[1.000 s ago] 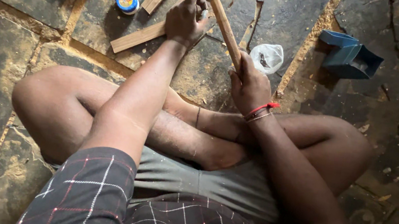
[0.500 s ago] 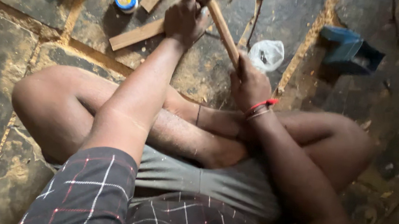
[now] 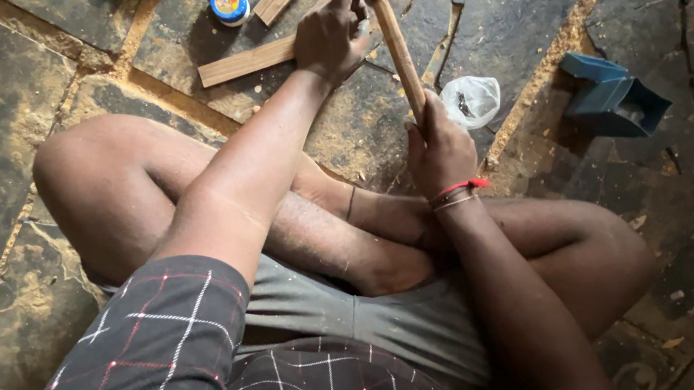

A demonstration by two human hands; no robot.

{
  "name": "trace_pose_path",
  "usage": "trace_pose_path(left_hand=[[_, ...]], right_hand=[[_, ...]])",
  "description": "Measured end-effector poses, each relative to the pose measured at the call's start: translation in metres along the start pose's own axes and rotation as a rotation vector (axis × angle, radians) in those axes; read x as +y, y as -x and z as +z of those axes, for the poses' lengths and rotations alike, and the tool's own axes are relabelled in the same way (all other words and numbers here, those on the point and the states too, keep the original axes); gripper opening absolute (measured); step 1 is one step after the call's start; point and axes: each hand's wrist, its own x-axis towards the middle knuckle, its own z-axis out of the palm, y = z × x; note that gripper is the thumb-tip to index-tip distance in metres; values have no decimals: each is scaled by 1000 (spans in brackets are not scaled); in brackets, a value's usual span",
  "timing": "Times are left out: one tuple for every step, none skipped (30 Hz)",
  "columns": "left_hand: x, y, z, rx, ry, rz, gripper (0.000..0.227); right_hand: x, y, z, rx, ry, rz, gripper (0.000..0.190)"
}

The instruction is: The person assembles a wooden frame by fitting wooden pieces together and securing them with a hammer and nails.

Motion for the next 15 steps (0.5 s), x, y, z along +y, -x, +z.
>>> trace_pose_path(left_hand=[[0, -2, -1, 9, 40, 11, 45], [-1, -4, -3, 19, 79, 22, 45], [-1, -2, -5, 3, 65, 16, 47], [-1, 0, -6, -13, 52, 9, 49], [0, -1, -7, -24, 42, 8, 51], [3, 1, -9, -27, 40, 3, 50], [6, 0, -12, -24, 37, 1, 49], [9, -1, -16, -20, 35, 0, 48], [11, -1, -19, -11, 54, 15, 46], [14, 0, -22, -2, 73, 31, 45], [16, 1, -25, 8, 93, 41, 44], [18, 1, -27, 17, 94, 55, 46], [19, 2, -29, 25, 93, 65, 49], [20, 3, -30, 34, 93, 76, 52], [21, 5, -32, 35, 124, 52, 52]], right_hand=[[0, -1, 0, 7, -33, 25, 52], [-1, -3, 0, 13, -66, 50, 51], [-3, 1, 0, 13, -103, 84, 50], [-4, 2, 2, -15, -46, 96, 49], [-4, 2, 2, -38, 16, 105, 49], [-5, 2, 1, -60, 78, 114, 49], [-5, -1, 0, -63, 68, 117, 50], [-5, -3, -1, -65, 57, 119, 51], [-6, -2, -2, -69, 47, 129, 51], [-7, -2, -3, -42, 4, 128, 49], [-7, -1, -4, -19, -39, 124, 47], [-8, -1, -6, 5, -82, 120, 45], [-9, -1, -7, 29, -101, 95, 44], [-10, -2, -8, 54, -120, 70, 43], [-11, -1, -9, 76, -142, 44, 42]])
